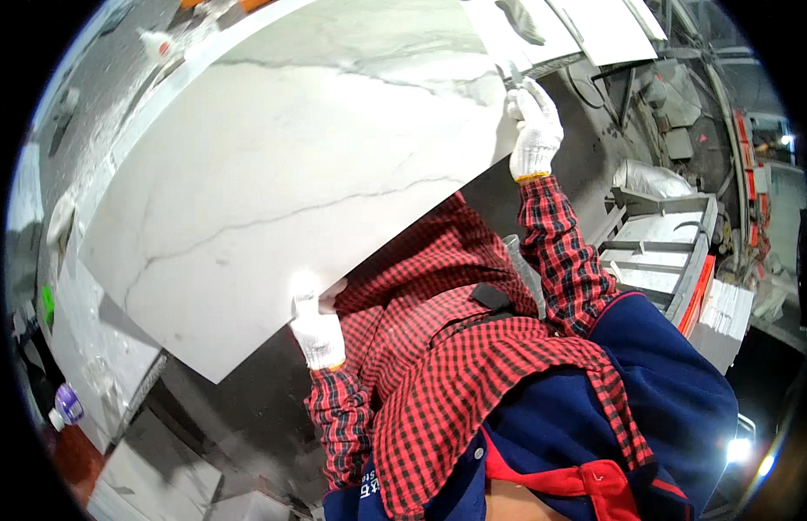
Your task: The person scrapes a white stone tile with a metal scraper to remove residue, then wipes the surface with a cloth. The person repeats this process on multiple tiles at a workbench in a workshop.
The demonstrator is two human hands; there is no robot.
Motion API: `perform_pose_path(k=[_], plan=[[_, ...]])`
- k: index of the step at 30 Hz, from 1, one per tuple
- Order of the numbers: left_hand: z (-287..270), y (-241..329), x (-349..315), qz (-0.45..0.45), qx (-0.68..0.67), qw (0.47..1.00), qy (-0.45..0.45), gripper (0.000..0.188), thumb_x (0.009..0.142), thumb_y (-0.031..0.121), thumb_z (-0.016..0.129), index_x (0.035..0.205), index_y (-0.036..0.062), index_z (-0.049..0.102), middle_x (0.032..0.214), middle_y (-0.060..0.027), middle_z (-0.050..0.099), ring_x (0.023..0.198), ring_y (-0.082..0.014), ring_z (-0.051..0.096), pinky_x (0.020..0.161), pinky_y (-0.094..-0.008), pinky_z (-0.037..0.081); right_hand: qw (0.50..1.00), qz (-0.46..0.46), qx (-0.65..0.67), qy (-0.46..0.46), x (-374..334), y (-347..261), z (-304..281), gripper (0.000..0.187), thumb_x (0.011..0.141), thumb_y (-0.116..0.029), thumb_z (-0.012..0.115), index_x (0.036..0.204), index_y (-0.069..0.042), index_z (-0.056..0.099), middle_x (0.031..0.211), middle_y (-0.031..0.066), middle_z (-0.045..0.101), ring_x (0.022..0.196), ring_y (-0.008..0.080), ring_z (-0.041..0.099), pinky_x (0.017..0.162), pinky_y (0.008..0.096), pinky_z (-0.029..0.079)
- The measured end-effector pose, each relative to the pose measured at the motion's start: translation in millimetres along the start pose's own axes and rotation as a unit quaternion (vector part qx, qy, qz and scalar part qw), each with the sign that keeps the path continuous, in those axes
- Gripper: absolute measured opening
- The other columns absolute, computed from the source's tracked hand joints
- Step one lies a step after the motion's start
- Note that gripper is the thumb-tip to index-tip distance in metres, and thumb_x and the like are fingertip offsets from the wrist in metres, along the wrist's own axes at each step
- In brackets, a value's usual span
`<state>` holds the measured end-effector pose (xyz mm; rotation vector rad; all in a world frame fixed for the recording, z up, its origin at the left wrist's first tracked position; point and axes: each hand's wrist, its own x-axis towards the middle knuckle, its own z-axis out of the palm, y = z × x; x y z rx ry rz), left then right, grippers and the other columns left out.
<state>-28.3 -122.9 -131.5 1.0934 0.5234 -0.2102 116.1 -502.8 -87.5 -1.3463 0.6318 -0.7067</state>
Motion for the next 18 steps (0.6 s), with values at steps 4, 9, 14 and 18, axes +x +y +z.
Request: perform_pose_path(k=[4, 9, 14, 18], plan=[[-14, -10, 3, 0.032, -0.017, 0.999, 0.040, 0.050, 0.104, 0.037, 0.050, 0.124, -0.0078, 0.058, 0.115, -0.0218, 0.068, 0.100, -0.0290, 0.069, 0.092, -0.0418, 0.053, 0.994, 0.056, 0.089, -0.024, -2, -2, -1, 0.029, 0.095, -0.005, 0.065, 0.123, 0.003, 0.061, 0.100, 0.0099, 0.069, 0.080, 0.0108, 0.063, 0.071, 0.0196, 0.050], [1, 3, -1, 0.034, 0.008, 0.999, 0.030, 0.062, 0.101, 0.048, 0.052, 0.127, -0.0078, 0.055, 0.120, -0.0220, 0.065, 0.106, -0.0332, 0.067, 0.096, -0.0444, 0.052, 0.990, 0.088, 0.110, -0.012, 0, -3, 0, 0.027, 0.095, -0.003, 0.064, 0.121, 0.004, 0.062, 0.100, 0.0106, 0.069, 0.080, 0.0127, 0.063, 0.075, 0.0233, 0.052], [0, 0, 2, 0.032, -0.004, 0.999, 0.041, 0.063, 0.101, 0.049, 0.051, 0.128, -0.0073, 0.053, 0.121, -0.0211, 0.065, 0.104, -0.0329, 0.067, 0.096, -0.0438, 0.052, 0.989, 0.089, 0.113, -0.022, 4, 2, -5, 0.029, 0.095, -0.003, 0.064, 0.123, 0.004, 0.062, 0.103, 0.0115, 0.069, 0.084, 0.0148, 0.064, 0.078, 0.0251, 0.052], [-9, -3, 4, 0.012, -0.003, 0.999, 0.044, 0.058, 0.104, 0.046, 0.047, 0.122, -0.0074, 0.057, 0.115, -0.0190, 0.066, 0.101, -0.0291, 0.067, 0.092, -0.0413, 0.053, 0.987, 0.096, 0.117, -0.054, 3, -3, -7, 0.031, 0.095, -0.005, 0.064, 0.125, 0.005, 0.061, 0.107, 0.0112, 0.068, 0.086, 0.0147, 0.063, 0.081, 0.0258, 0.051]])
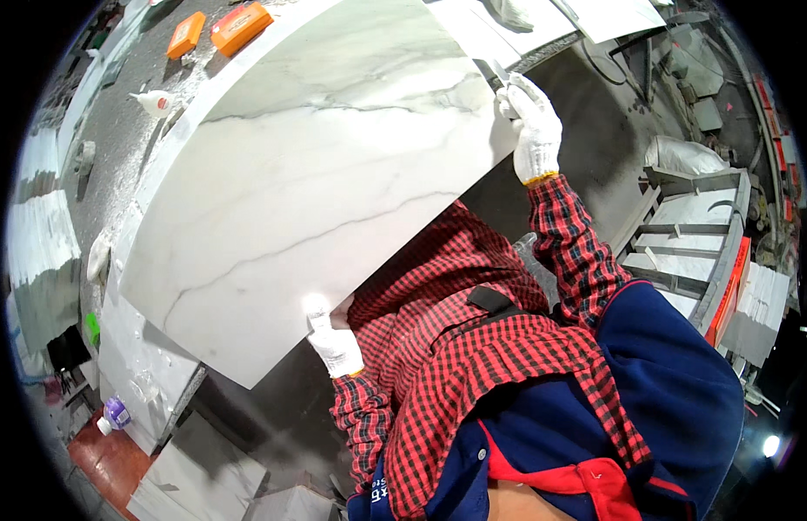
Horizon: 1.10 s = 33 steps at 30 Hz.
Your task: The person scrapes a white stone tile with a metal scraper to remove residue, then wipes the surface with a cloth. The person repeats this process on multiple tiles at a workbench in a workshop.
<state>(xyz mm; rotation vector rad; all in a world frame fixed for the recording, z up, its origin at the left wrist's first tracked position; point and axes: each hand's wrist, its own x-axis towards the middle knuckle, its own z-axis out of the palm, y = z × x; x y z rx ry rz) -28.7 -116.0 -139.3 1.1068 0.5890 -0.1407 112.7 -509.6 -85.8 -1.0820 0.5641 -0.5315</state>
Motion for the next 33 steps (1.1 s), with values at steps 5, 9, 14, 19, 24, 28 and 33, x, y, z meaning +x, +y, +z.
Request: perform_pose_path(k=[5, 9, 14, 19, 24, 28, 33], plan=[[-1, -5, -2, 0.030, 0.014, 0.999, 0.021, 0.060, 0.102, 0.046, 0.050, 0.130, -0.0067, 0.052, 0.125, -0.0204, 0.062, 0.113, -0.0344, 0.061, 0.100, -0.0462, 0.049, 0.999, 0.001, -0.033, 0.010, 0, -6, 3, 0.032, 0.095, -0.009, 0.066, 0.124, 0.003, 0.063, 0.107, 0.0101, 0.071, 0.088, 0.0123, 0.065, 0.076, 0.0225, 0.049], [4, -1, -2, 0.027, -0.022, 0.999, 0.005, 0.060, 0.100, 0.042, 0.056, 0.140, -0.0021, 0.047, 0.133, -0.0203, 0.058, 0.120, -0.0377, 0.058, 0.105, -0.0513, 0.047, 0.999, -0.006, -0.035, 0.019, -3, -10, 5, 0.032, 0.095, -0.007, 0.066, 0.124, 0.004, 0.063, 0.107, 0.0110, 0.071, 0.089, 0.0133, 0.067, 0.077, 0.0225, 0.050], [-8, -10, 0, 0.061, -0.011, 0.998, 0.021, 0.061, 0.100, 0.041, 0.054, 0.143, -0.0009, 0.043, 0.138, -0.0195, 0.055, 0.124, -0.0383, 0.056, 0.108, -0.0527, 0.045, 0.998, 0.003, -0.054, 0.027, -7, -17, 11, 0.031, 0.095, -0.004, 0.065, 0.125, 0.005, 0.063, 0.107, 0.0100, 0.071, 0.094, 0.0135, 0.067, 0.082, 0.0236, 0.052], [11, 5, -11, 0.050, -0.029, 0.998, -0.007, 0.059, 0.100, 0.041, 0.055, 0.142, 0.0003, 0.045, 0.137, -0.0182, 0.057, 0.122, -0.0361, 0.058, 0.104, -0.0514, 0.047, 0.976, -0.141, -0.161, 0.045, -11, -1, 14, 0.021, 0.093, -0.002, 0.067, 0.113, 0.002, 0.071, 0.105, 0.0078, 0.073, 0.095, 0.0123, 0.068, 0.086, 0.0242, 0.053], [23, 16, -16, 0.047, -0.048, 0.998, -0.020, 0.054, 0.102, 0.038, 0.055, 0.139, -0.0002, 0.048, 0.133, -0.0154, 0.059, 0.121, -0.0331, 0.059, 0.103, -0.0487, 0.049, 0.925, -0.288, -0.243, 0.044, -18, 5, 18, 0.022, 0.090, 0.003, 0.068, 0.110, -0.002, 0.073, 0.102, 0.0074, 0.075, 0.093, 0.0123, 0.070, 0.084, 0.0248, 0.054], [26, 21, -16, 0.045, -0.039, 0.998, -0.007, 0.054, 0.101, 0.038, 0.056, 0.139, -0.0007, 0.049, 0.133, -0.0141, 0.060, 0.123, -0.0312, 0.059, 0.105, -0.0473, 0.047, 0.900, -0.334, -0.274, 0.051, -17, 6, 18, 0.023, 0.087, 0.004, 0.070, 0.108, -0.004, 0.074, 0.099, 0.0081, 0.075, 0.089, 0.0139, 0.070, 0.081, 0.0257, 0.054], [24, 34, -24, 0.024, -0.050, 0.998, 0.025, 0.052, 0.098, 0.033, 0.063, 0.139, 0.0034, 0.050, 0.135, -0.0133, 0.059, 0.121, -0.0299, 0.059, 0.106, -0.0451, 0.049, 0.892, -0.345, -0.287, 0.051, -21, 2, 19, 0.024, 0.086, 0.004, 0.072, 0.108, -0.005, 0.075, 0.097, 0.0078, 0.074, 0.085, 0.0150, 0.070, 0.077, 0.0257, 0.054]])
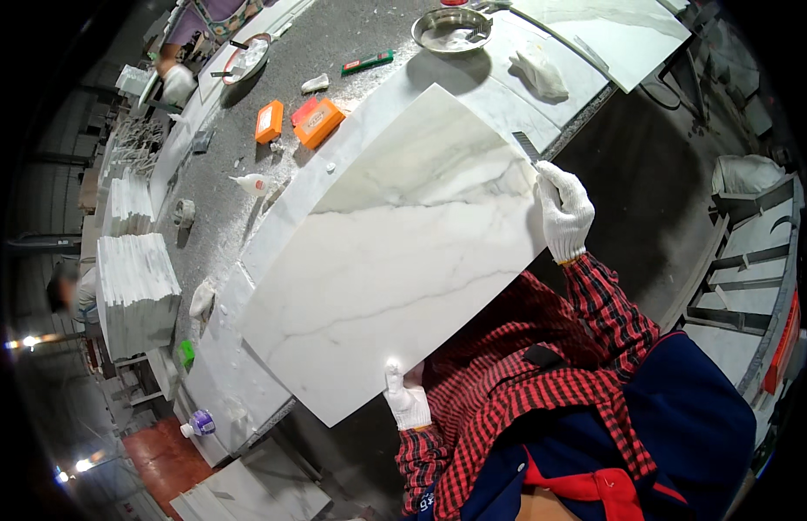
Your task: The person scrapes a white stone tile with a metal scraper to remove residue, then wipes the surface with a cloth. The person repeats this process on multiple tiles at a workbench in a workshop.
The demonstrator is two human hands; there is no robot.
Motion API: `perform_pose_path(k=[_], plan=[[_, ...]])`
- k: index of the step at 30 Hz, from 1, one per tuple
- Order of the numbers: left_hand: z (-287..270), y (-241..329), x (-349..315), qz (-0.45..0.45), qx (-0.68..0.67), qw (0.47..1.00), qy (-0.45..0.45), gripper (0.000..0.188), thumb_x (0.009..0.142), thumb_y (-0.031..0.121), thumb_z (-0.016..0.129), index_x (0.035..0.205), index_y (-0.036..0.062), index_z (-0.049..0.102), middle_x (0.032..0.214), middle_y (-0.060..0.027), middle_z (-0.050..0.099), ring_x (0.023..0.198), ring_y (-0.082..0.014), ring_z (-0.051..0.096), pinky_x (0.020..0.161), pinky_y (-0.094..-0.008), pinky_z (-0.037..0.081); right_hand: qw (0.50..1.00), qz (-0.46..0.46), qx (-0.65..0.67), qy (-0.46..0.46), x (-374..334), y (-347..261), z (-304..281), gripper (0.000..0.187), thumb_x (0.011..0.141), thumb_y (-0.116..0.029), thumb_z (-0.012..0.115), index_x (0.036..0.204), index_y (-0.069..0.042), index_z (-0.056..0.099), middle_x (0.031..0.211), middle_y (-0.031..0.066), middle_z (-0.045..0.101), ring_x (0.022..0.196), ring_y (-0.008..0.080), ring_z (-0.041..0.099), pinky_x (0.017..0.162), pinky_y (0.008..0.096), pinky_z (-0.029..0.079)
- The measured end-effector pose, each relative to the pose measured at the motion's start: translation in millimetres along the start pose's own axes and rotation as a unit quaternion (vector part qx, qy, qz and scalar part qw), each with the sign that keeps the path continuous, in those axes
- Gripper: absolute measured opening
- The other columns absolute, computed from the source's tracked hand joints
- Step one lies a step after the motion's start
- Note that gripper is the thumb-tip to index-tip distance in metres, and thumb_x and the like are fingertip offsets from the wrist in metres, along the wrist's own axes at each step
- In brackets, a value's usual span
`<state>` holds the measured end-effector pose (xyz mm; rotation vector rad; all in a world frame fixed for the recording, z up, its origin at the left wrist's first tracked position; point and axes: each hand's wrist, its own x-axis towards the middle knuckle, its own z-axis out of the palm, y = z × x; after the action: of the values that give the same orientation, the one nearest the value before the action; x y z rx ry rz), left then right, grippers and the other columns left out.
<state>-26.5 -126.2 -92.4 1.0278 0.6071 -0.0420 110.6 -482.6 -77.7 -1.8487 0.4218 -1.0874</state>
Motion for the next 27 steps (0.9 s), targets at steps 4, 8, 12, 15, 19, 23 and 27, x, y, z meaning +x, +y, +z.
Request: perform_pose_path(k=[4, 8, 12, 15, 19, 23, 27], plan=[[-7, 25, -4, -0.012, -0.128, 0.988, 0.087, 0.053, 0.094, 0.038, 0.068, 0.136, 0.0076, 0.054, 0.132, -0.0094, 0.061, 0.120, -0.0275, 0.059, 0.105, -0.0449, 0.049, 0.999, -0.036, -0.008, 0.000, 3, -1, 0, 0.024, 0.085, 0.003, 0.073, 0.107, -0.006, 0.075, 0.097, 0.0081, 0.074, 0.082, 0.0157, 0.070, 0.074, 0.0260, 0.054], [-51, 62, -7, 0.061, -0.149, 0.970, 0.180, 0.047, 0.093, 0.039, 0.070, 0.127, 0.0073, 0.061, 0.124, -0.0060, 0.067, 0.113, -0.0241, 0.064, 0.097, -0.0400, 0.054, 0.999, -0.026, -0.024, -0.010, 2, -6, -3, 0.023, 0.086, 0.006, 0.071, 0.108, -0.002, 0.073, 0.098, 0.0094, 0.074, 0.086, 0.0165, 0.070, 0.079, 0.0262, 0.054], [-109, 87, -3, 0.132, -0.036, 0.955, 0.263, 0.057, 0.096, 0.047, 0.061, 0.133, 0.0030, 0.056, 0.134, -0.0104, 0.061, 0.120, -0.0259, 0.059, 0.103, -0.0403, 0.048, 0.999, -0.038, -0.038, -0.005, 4, -8, -5, 0.025, 0.084, 0.005, 0.072, 0.107, -0.006, 0.074, 0.095, 0.0105, 0.073, 0.083, 0.0204, 0.071, 0.075, 0.0280, 0.055], [-129, 118, 0, 0.168, 0.116, 0.924, 0.324, 0.065, 0.097, 0.050, 0.056, 0.138, -0.0011, 0.051, 0.145, -0.0176, 0.052, 0.126, -0.0297, 0.056, 0.103, -0.0400, 0.046, 0.998, -0.042, -0.034, -0.020, 8, -16, -7, 0.025, 0.084, 0.006, 0.071, 0.107, -0.004, 0.073, 0.095, 0.0122, 0.073, 0.086, 0.0227, 0.072, 0.077, 0.0296, 0.055], [-106, 145, 10, 0.142, 0.274, 0.924, 0.226, 0.072, 0.101, 0.055, 0.043, 0.128, -0.0103, 0.058, 0.120, -0.0181, 0.067, 0.109, -0.0275, 0.065, 0.095, -0.0363, 0.052, 1.000, -0.024, -0.010, -0.012, 4, -12, -5, 0.024, 0.086, 0.008, 0.069, 0.108, -0.001, 0.072, 0.098, 0.0103, 0.073, 0.086, 0.0179, 0.070, 0.078, 0.0266, 0.054], [-89, 129, 35, 0.112, 0.400, 0.818, 0.399, 0.073, 0.098, 0.058, 0.040, 0.115, -0.0067, 0.069, 0.110, -0.0203, 0.072, 0.102, -0.0334, 0.067, 0.090, -0.0431, 0.051, 0.999, -0.030, -0.003, -0.013, 9, -20, -4, 0.023, 0.084, 0.006, 0.071, 0.104, -0.005, 0.074, 0.093, 0.0110, 0.073, 0.081, 0.0203, 0.071, 0.072, 0.0275, 0.055], [-84, 126, 41, 0.102, 0.402, 0.796, 0.440, 0.076, 0.096, 0.062, 0.038, 0.112, -0.0038, 0.072, 0.106, -0.0217, 0.073, 0.101, -0.0373, 0.067, 0.091, -0.0453, 0.049, 0.999, -0.040, -0.005, -0.008, 11, -19, -7, 0.023, 0.084, 0.005, 0.072, 0.103, -0.006, 0.074, 0.091, 0.0103, 0.072, 0.078, 0.0207, 0.070, 0.068, 0.0279, 0.055]])
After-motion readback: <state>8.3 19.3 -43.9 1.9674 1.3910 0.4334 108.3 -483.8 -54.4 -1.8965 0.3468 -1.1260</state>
